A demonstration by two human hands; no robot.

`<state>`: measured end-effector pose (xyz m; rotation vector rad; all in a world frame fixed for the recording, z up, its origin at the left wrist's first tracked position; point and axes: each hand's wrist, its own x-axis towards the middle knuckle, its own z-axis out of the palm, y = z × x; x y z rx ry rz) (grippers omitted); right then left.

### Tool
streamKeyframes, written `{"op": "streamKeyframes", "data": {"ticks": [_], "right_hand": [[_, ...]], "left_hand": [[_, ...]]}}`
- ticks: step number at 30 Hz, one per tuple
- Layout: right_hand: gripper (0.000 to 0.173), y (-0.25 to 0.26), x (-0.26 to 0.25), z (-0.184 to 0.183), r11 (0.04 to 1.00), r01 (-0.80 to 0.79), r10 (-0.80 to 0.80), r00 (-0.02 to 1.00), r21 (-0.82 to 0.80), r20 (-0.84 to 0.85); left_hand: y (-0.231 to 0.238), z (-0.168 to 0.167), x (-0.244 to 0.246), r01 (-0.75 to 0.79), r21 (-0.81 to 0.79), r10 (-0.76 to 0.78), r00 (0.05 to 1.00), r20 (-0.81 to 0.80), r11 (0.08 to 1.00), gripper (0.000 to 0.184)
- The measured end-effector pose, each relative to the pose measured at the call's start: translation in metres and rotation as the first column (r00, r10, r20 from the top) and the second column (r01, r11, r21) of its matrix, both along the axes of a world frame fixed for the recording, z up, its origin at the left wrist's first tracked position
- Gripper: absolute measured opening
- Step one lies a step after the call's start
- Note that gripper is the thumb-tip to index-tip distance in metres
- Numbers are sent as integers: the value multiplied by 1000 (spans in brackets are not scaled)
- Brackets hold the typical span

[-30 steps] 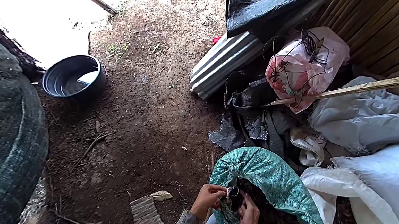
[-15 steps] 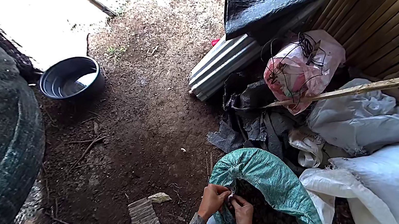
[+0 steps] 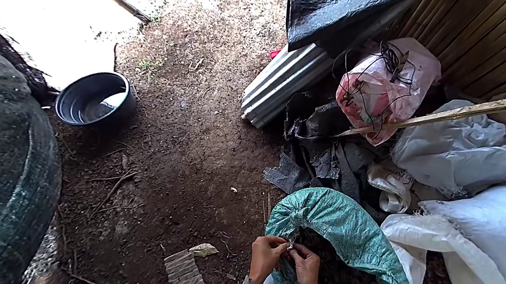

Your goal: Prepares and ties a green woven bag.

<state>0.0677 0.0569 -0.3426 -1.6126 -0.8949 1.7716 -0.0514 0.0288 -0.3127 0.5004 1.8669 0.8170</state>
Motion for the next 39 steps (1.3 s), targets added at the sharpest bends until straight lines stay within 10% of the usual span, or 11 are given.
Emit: {"op": "streamKeyframes", "data": {"ticks": [11, 25, 31, 39], "right_hand": [[19, 15, -1, 4, 962, -257, 249, 964, 90, 88], [13, 4, -1, 4, 999, -14, 11, 996, -40, -90], [13, -4, -4, 4, 969, -154, 123, 978, 192, 166], [15, -6, -3, -2, 798, -384, 165, 881, 464, 444]], "left_hand": [[3, 0, 20, -42, 31, 46, 985, -165, 999, 21], [-22, -11, 16, -68, 257, 97, 990, -104, 964, 20], [-18, -16, 16, 138, 333, 57, 856, -514, 933, 11], [-15, -16, -17, 273, 278, -145, 902, -407, 921, 15]]}}
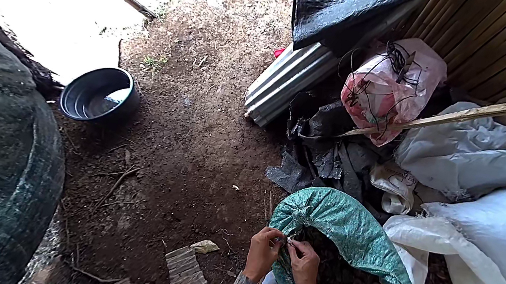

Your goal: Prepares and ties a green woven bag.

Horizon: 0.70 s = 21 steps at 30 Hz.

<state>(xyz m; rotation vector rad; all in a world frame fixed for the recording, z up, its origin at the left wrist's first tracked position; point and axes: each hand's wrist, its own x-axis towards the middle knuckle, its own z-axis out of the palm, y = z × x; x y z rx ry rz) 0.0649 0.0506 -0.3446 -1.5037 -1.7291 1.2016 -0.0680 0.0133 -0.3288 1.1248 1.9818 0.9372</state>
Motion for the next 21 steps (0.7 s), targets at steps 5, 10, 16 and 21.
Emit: {"op": "streamKeyframes", "data": {"ticks": [5, 10, 16, 21], "right_hand": [[18, 3, 13, -3, 991, -129, 130, 990, -27, 47], [13, 12, 20, -8, 867, -101, -90, 932, -488, -352], [15, 26, 24, -1, 827, -263, 93, 935, -497, -341], [15, 29, 27, 3, 844, -263, 110, 938, -467, -329]], "left_hand": [[-1, -4, 3, 12, 7, -12, 999, 39, 1000, 12], [-5, 1, 5, 38, -1, -38, 999, 30, 999, 18], [-6, 0, -9, 49, -106, -35, 991, 132, 993, 23], [-3, -10, 10, -17, 206, 53, 984, -170, 978, 20]]}}
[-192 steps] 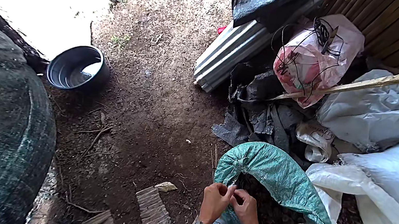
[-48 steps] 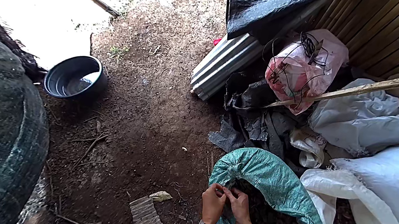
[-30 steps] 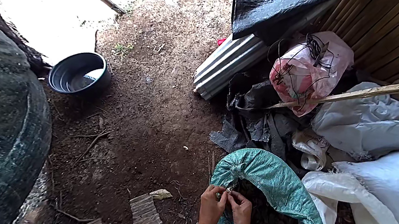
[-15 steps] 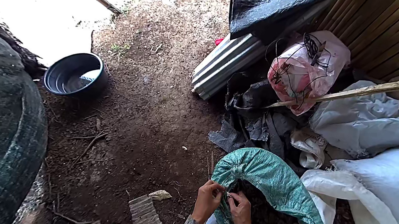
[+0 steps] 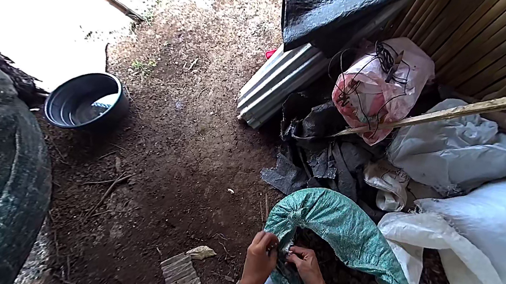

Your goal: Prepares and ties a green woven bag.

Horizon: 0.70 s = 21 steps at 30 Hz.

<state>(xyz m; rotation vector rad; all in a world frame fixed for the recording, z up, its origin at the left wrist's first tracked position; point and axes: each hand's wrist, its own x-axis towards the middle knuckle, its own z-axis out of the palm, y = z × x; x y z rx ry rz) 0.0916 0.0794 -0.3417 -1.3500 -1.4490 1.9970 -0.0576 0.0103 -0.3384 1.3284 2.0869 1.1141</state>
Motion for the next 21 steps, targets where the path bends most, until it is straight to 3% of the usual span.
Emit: {"op": "streamKeyframes", "data": {"ticks": [2, 7, 9, 13, 15, 17, 19, 21], "right_hand": [[16, -5, -1, -4, 996, 67, -70, 997, -63, -45], [13, -7, -1, -7, 977, 134, -145, 988, -163, -55], [12, -6, 2, -4, 990, 90, -91, 996, -105, -8], [23, -4, 10, 5, 999, -32, 32, 999, -43, 20], [32, -2, 12, 9, 987, -144, 138, 987, 65, 79], [27, 1, 11, 13, 944, -251, 221, 963, 213, 156], [21, 3, 8, 15, 920, -282, 233, 952, 273, 197], [20, 5, 8, 13, 945, -231, 187, 962, 232, 198]], "left_hand": [[-6, 3, 7, 25, 47, -23, 999, -27, 999, 16], [-15, -4, 3, 87, -55, -82, 993, 88, 995, 24], [-13, -6, 2, 107, -67, -103, 993, 57, 992, 26], [-14, -2, 18, 89, -67, -95, 992, -89, 994, 11], [-13, 10, 27, 60, -196, -64, 998, -13, 979, 25], [-6, 22, 32, 31, -322, -20, 999, 35, 946, 40], [5, 31, 32, 24, -424, 16, 996, 90, 905, 40], [12, 36, 27, 64, -466, 0, 991, 137, 882, 30]]}}
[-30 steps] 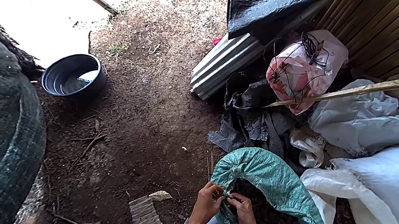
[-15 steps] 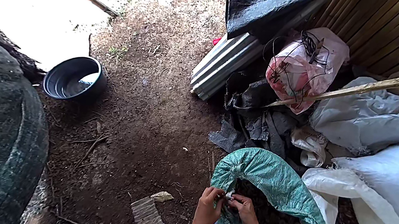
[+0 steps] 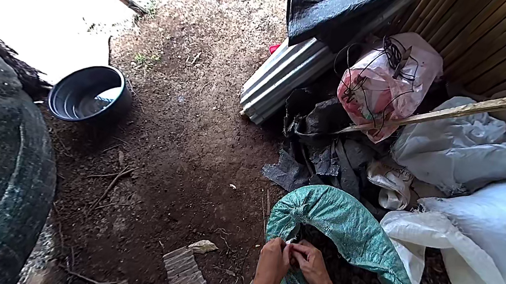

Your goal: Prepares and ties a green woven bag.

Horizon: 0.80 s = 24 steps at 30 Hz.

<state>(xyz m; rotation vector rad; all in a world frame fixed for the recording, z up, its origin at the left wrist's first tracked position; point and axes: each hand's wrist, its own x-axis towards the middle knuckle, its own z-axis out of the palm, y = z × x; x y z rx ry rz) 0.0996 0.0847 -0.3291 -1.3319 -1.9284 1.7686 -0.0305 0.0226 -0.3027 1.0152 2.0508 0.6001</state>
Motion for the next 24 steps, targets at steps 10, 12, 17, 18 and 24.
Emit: {"op": "streamKeyframes", "data": {"ticks": [10, 12, 17, 18, 24], "right_hand": [[13, -8, -11, -6, 961, 233, -242, 969, -151, -48], [17, -7, -9, -5, 955, 252, -262, 964, -158, -47], [15, -24, -6, -4, 931, 177, -178, 984, 319, -24], [14, -27, -7, -5, 916, 180, -181, 983, 359, -32], [17, -24, -15, 0, 943, 259, -262, 965, 208, -13]], "left_hand": [[-23, -20, 4, -155, 349, 168, 986, -7, 924, 13], [-25, -21, 5, -187, 358, 202, 979, -3, 915, 13], [-25, -23, 1, -236, 339, 229, 972, 62, 911, 16], [-24, -22, 0, -249, 313, 236, 968, 80, 916, 17], [-25, -26, -10, -357, 239, 269, 903, 335, 903, 15]]}}
